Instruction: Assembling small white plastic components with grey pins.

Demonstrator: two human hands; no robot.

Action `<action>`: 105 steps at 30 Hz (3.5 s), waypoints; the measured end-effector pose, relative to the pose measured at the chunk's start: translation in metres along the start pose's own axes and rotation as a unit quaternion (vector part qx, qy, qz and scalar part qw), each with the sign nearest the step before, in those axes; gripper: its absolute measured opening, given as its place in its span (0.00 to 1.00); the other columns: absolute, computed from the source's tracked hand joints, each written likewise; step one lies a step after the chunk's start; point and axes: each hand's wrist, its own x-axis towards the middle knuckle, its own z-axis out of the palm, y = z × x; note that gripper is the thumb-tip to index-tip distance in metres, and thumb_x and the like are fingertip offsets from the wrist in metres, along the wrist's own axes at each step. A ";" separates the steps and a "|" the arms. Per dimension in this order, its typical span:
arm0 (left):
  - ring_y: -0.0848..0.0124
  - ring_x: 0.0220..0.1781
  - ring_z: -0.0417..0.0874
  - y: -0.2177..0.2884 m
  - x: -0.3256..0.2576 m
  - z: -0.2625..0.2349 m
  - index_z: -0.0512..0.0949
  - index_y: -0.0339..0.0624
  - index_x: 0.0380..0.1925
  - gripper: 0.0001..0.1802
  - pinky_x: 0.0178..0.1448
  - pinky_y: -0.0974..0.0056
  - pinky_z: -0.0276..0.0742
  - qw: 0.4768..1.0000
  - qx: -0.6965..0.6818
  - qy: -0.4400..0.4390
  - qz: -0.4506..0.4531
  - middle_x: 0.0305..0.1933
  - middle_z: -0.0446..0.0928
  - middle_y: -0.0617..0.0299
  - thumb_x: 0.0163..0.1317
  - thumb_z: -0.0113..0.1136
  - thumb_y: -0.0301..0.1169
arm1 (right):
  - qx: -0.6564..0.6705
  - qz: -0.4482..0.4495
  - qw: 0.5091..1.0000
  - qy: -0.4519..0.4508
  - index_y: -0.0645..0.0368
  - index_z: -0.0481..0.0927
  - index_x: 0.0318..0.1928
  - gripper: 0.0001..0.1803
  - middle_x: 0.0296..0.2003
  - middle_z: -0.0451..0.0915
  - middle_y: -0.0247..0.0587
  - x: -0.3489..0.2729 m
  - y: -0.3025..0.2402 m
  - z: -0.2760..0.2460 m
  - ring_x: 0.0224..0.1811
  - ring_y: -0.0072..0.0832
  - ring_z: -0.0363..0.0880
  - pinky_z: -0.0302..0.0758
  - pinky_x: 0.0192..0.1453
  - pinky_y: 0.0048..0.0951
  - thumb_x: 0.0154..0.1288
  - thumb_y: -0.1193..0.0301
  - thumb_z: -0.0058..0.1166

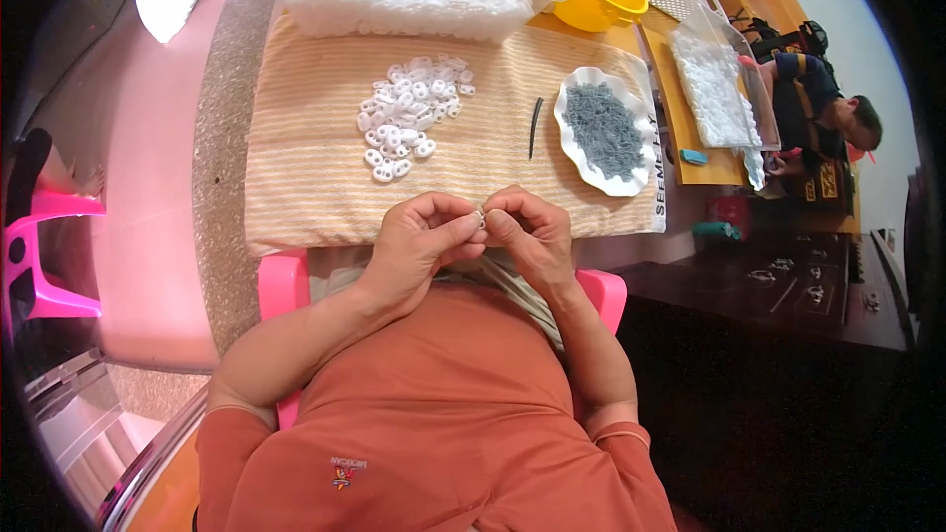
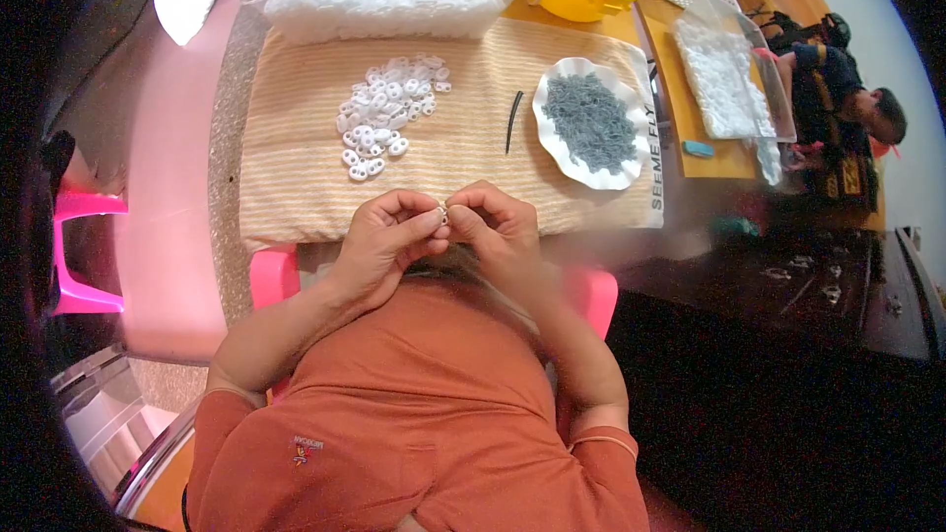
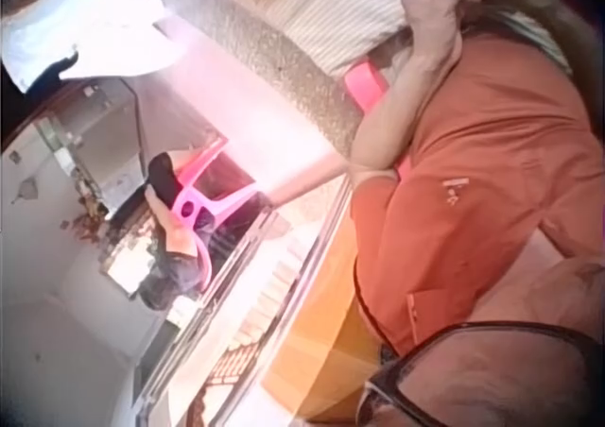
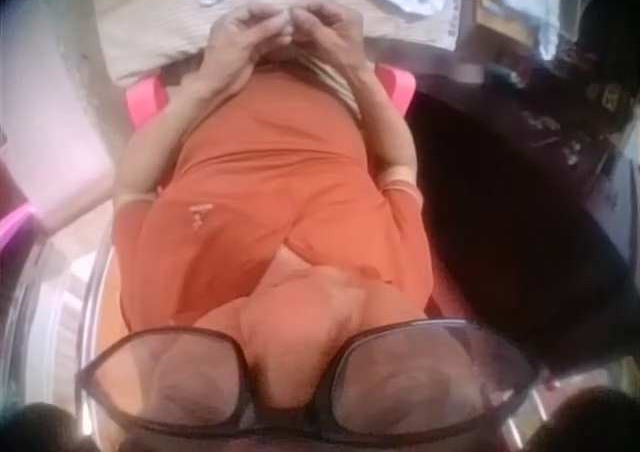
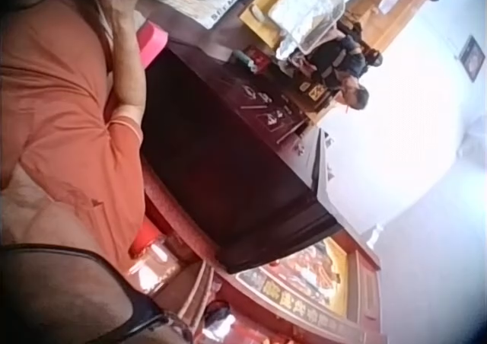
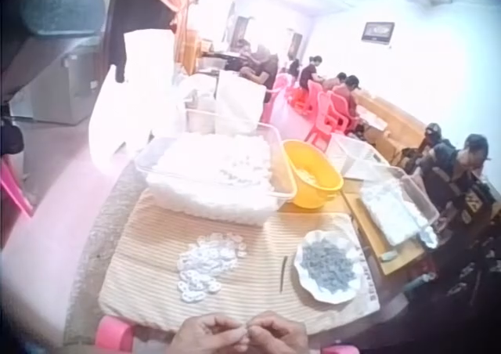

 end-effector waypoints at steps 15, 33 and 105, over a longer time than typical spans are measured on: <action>0.76 0.38 0.82 0.000 0.000 0.000 0.76 0.37 0.41 0.07 0.43 0.73 0.82 1.000 -0.005 -0.001 0.001 0.37 0.80 0.62 0.63 0.59 0.25 | 0.019 -0.004 1.000 -0.008 0.66 0.77 0.40 0.06 0.35 0.80 0.36 0.002 -0.002 -0.002 0.38 0.19 0.79 0.79 0.45 0.23 0.68 0.75 0.51; 0.75 0.38 0.82 0.000 0.001 0.001 0.76 0.36 0.42 0.08 0.44 0.71 0.83 1.000 -0.006 0.005 0.002 0.38 0.80 0.60 0.63 0.58 0.24 | 0.030 -0.001 0.999 -0.019 0.65 0.77 0.39 0.06 0.35 0.79 0.34 0.003 0.002 -0.006 0.38 0.18 0.79 0.80 0.45 0.23 0.68 0.74 0.52; 0.74 0.38 0.83 0.007 -0.012 0.005 0.77 0.36 0.42 0.08 0.44 0.68 0.83 0.997 -0.021 -0.011 0.079 0.37 0.81 0.60 0.62 0.59 0.23 | -0.446 -0.265 0.853 -0.066 0.58 0.80 0.41 0.11 0.36 0.78 0.39 0.083 -0.017 0.026 0.32 0.32 0.80 0.76 0.34 0.29 0.56 0.75 0.60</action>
